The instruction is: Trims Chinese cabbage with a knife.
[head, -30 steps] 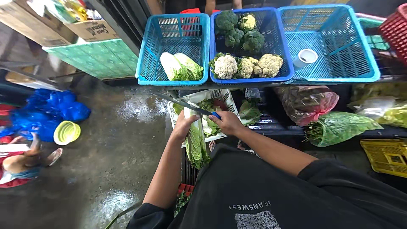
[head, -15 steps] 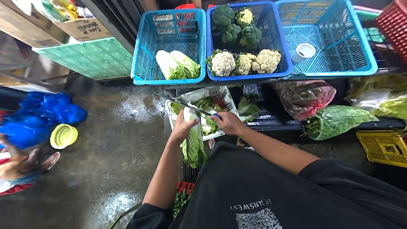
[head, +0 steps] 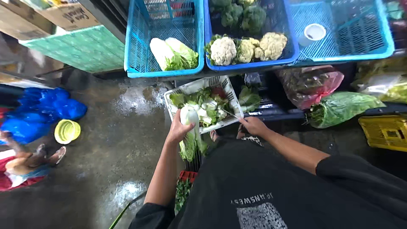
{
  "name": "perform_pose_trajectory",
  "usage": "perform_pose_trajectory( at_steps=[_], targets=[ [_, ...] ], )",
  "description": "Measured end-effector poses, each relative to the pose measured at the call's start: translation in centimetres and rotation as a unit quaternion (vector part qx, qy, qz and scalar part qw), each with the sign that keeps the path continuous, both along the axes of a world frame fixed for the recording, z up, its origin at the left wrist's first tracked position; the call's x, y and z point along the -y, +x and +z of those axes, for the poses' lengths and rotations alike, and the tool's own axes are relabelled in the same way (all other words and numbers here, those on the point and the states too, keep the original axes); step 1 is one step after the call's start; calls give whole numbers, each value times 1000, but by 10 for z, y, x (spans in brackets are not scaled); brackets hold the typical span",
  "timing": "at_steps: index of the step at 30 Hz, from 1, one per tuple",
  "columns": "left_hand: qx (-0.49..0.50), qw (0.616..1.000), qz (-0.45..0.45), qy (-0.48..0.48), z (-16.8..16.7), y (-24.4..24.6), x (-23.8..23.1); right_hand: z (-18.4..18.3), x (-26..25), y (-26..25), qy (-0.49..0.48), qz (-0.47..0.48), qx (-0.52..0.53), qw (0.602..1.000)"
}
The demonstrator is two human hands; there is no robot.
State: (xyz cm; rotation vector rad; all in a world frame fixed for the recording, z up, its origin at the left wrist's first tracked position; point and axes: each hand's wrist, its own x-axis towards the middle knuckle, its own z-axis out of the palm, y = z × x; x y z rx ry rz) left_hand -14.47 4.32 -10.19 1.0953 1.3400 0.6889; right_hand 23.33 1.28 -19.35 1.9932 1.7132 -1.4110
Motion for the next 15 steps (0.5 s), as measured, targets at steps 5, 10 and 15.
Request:
perform_pose_trajectory(
  at_steps=[5,10,15],
  targets=[
    [-54,996,-78,5,-8,13,-11,41,-26,-44,68,-3,-99,993],
    [-131,989,-64,-5,-8,25,-19,85,-34,-73,136,30,-150,979],
    [-176,982,-65,7,-5,31,-21,83,-33,-81,154,71,-138,976]
  ],
)
